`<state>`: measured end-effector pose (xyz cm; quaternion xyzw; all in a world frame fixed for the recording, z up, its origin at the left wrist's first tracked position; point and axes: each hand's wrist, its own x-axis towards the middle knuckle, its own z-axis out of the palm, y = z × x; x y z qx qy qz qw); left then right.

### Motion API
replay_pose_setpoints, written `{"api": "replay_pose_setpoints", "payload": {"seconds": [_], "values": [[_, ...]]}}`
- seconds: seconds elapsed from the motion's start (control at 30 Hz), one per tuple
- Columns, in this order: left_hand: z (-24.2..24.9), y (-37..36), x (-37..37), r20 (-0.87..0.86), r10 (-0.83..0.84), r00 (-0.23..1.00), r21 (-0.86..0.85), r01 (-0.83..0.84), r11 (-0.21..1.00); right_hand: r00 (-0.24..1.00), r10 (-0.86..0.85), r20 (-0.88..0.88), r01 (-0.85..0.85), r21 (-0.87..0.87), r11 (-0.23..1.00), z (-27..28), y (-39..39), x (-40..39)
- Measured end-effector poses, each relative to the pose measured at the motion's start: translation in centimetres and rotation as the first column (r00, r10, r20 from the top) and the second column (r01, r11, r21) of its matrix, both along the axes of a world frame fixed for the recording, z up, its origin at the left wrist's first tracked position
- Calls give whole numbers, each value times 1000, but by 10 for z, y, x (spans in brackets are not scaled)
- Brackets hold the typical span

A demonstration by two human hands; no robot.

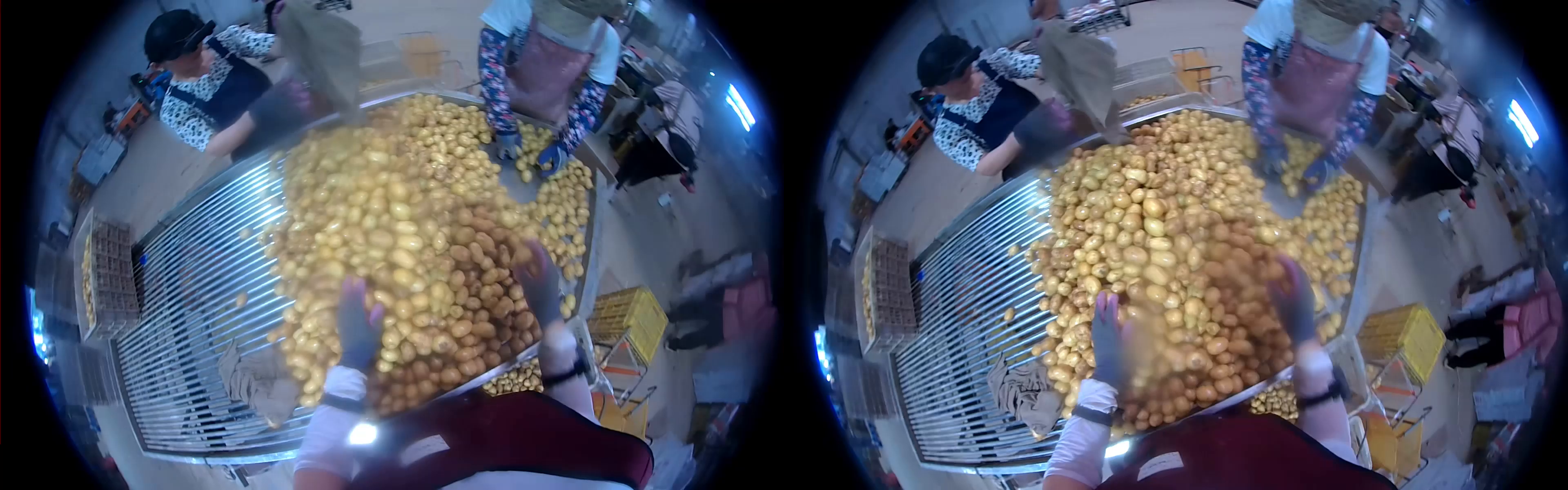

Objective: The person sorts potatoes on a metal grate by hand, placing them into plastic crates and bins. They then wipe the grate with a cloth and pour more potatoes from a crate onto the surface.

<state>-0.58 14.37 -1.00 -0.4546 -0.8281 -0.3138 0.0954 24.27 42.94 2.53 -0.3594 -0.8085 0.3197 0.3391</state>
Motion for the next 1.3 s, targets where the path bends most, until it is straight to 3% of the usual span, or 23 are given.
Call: {"api": "replay_pose_setpoints", "payload": {"seconds": [0.03,0.1,0.17,0.27,0.37,0.4,0.43,0.5,0.53,0.57,0.6,0.63,0.67,0.73,0.83,0.9,0.97,1.03,1.1,1.13,1.2,1.27,1.3], "values": [[2,1,0,-87,4,996,-14,-5,1000,999,-30,16,29,57,998,-1,-22,46],[11,14,-1,-170,-59,984,-48,51,998,972,-212,97,226,-172,959,-13,-65,128],[30,37,1,-141,-198,970,-113,183,977,915,-265,304,294,-51,955,-42,-94,208],[26,94,13,-349,-386,854,-1,411,912,786,-367,497,457,-67,887,-45,-124,233],[12,135,16,-107,-472,875,-304,424,853,745,-413,523,455,53,889,-51,-125,202],[15,146,20,-68,-438,897,-390,380,839,766,-404,500,416,93,905,-55,-118,181],[9,152,21,-116,-425,898,-325,370,870,904,-326,278,328,40,944,-60,-108,157],[-12,162,19,-210,-384,899,-182,350,919,967,-174,189,165,59,984,-21,-95,82],[-13,164,17,-154,-385,910,-321,323,890,985,-151,-81,120,-304,945,-11,-95,42],[-13,170,13,-101,-383,918,-448,302,841,993,-12,117,-4,139,990,-31,-70,15],[-13,180,11,-57,-381,923,-557,287,779,985,92,148,-123,217,968,-11,-60,-18],[-18,177,11,-159,-395,905,-438,294,850,977,168,129,-190,176,966,-16,-47,-51],[13,168,15,-41,-392,919,-463,330,823,961,207,186,-265,385,884,-56,-28,-80],[-8,156,12,-36,-356,934,-523,286,803,889,69,452,-228,309,923,-64,-23,-124],[14,132,24,-202,-317,927,-389,222,894,698,51,714,-247,174,953,-57,-9,-154],[7,127,28,-164,-312,936,-413,222,883,784,135,607,-358,264,896,-19,-15,-141],[-2,127,27,-107,-341,934,-385,277,881,752,167,638,-404,244,881,-10,-15,-134],[-10,124,16,-23,-400,916,-305,375,875,589,169,790,-383,89,919,-34,-6,-139],[6,114,18,162,-391,906,-137,413,900,862,381,335,-349,-153,924,-57,-1,-118],[7,109,18,218,-368,904,-41,385,922,918,395,44,-371,-259,892,-65,-5,-107],[6,99,17,295,-314,902,60,311,949,794,460,-396,-569,-222,792,-81,-33,-77],[25,95,38,432,-357,828,308,237,921,806,461,-372,-427,175,887,-76,-72,-51],[40,89,52,501,-386,774,406,183,895,758,404,-512,-484,-27,875,-70,-93,-39]]}}
